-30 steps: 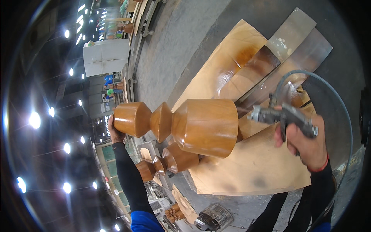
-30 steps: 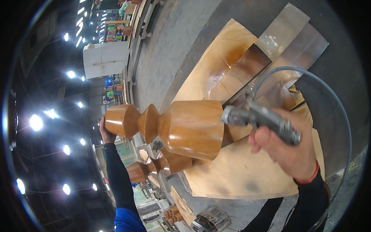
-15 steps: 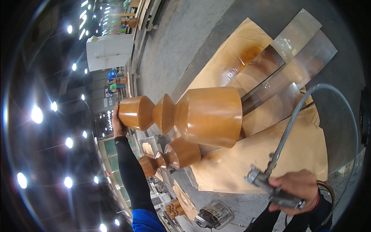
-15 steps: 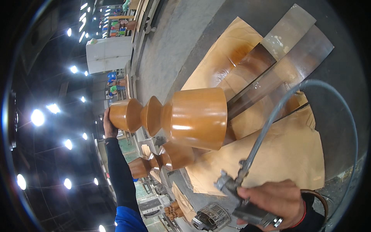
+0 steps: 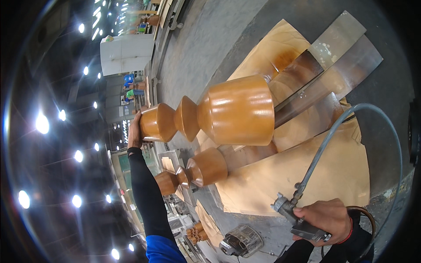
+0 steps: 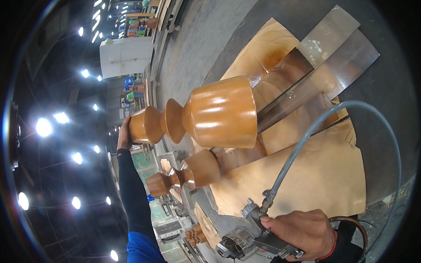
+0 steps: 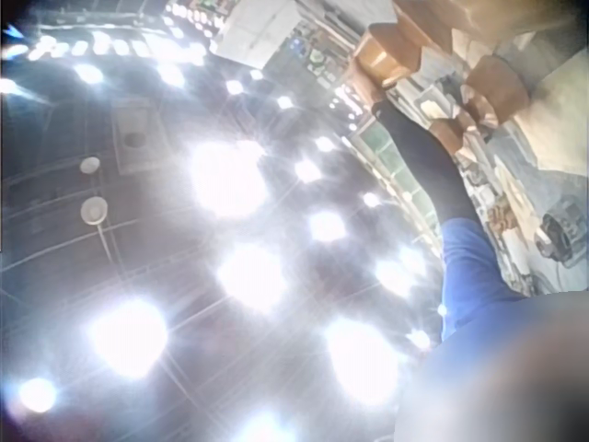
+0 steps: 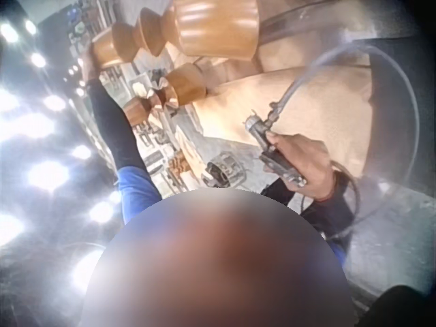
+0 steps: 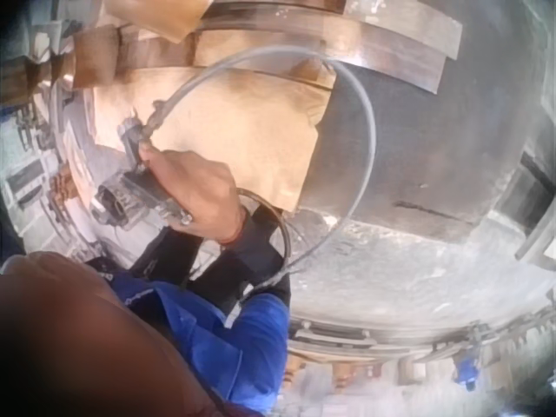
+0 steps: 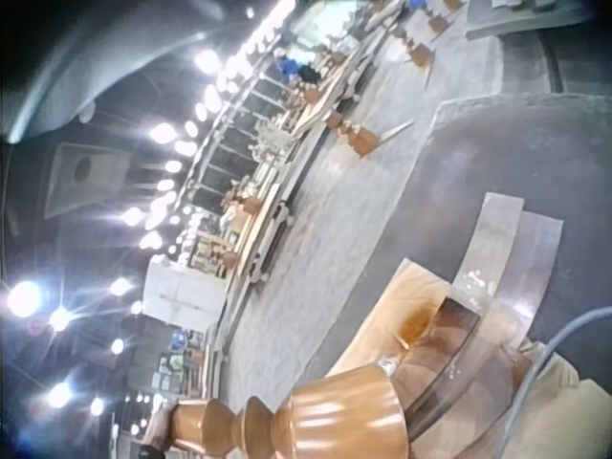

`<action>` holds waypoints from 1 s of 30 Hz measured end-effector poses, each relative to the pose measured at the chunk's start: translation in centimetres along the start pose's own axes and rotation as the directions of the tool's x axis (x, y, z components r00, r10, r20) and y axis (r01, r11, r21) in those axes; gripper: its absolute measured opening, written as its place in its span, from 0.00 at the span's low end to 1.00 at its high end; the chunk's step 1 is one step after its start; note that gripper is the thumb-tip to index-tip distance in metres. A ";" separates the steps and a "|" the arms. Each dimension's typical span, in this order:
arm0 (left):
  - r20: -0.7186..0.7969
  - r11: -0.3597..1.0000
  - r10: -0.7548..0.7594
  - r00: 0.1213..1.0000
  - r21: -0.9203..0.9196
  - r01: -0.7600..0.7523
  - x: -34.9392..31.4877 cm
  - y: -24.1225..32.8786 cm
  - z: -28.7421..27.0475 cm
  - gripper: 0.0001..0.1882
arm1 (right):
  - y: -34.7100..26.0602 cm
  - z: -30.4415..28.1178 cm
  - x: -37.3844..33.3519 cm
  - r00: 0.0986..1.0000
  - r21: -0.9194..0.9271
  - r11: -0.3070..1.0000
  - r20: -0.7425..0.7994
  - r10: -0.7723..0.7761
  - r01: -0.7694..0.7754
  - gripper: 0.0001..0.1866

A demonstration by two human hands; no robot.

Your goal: The person uses a spray gun to apply a brown finish to several wooden turned objects on a workbench. They rotate each piece by hand to coat all sides, then place it back on the bench before moving to the next item.

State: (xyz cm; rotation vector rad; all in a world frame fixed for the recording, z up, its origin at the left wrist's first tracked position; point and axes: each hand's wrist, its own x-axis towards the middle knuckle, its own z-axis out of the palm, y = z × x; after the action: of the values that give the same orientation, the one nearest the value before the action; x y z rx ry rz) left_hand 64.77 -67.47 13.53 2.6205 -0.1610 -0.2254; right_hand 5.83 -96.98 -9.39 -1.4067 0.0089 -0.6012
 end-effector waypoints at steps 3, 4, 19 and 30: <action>-0.021 0.986 -0.111 0.994 0.126 0.112 -1.1 1.1 0.1 0.41 | -0.9 -0.6 0.0 0.998 -0.021 1.000 0.060 0.021 -0.020 0.33; -0.029 0.975 -0.119 0.992 0.185 0.123 -1.5 1.6 0.2 0.42 | -1.1 -1.0 0.1 1.000 -0.004 1.000 0.025 0.014 -0.013 0.33; -0.153 0.823 -0.004 0.988 0.560 0.090 -1.1 5.8 1.6 0.43 | 0.4 0.3 -2.0 0.994 -0.123 0.987 -0.021 -0.107 0.104 0.27; 0.026 0.669 0.094 0.995 0.739 -0.083 2.3 7.4 0.7 0.41 | 1.0 -1.6 -3.6 0.973 -0.053 0.998 0.230 -0.026 0.039 0.47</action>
State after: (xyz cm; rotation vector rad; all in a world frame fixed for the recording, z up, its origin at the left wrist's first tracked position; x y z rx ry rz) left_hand 66.33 -74.61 16.30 3.4214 -0.4631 -0.1143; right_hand 2.55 -96.98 -11.89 -1.5275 -0.1827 -0.4655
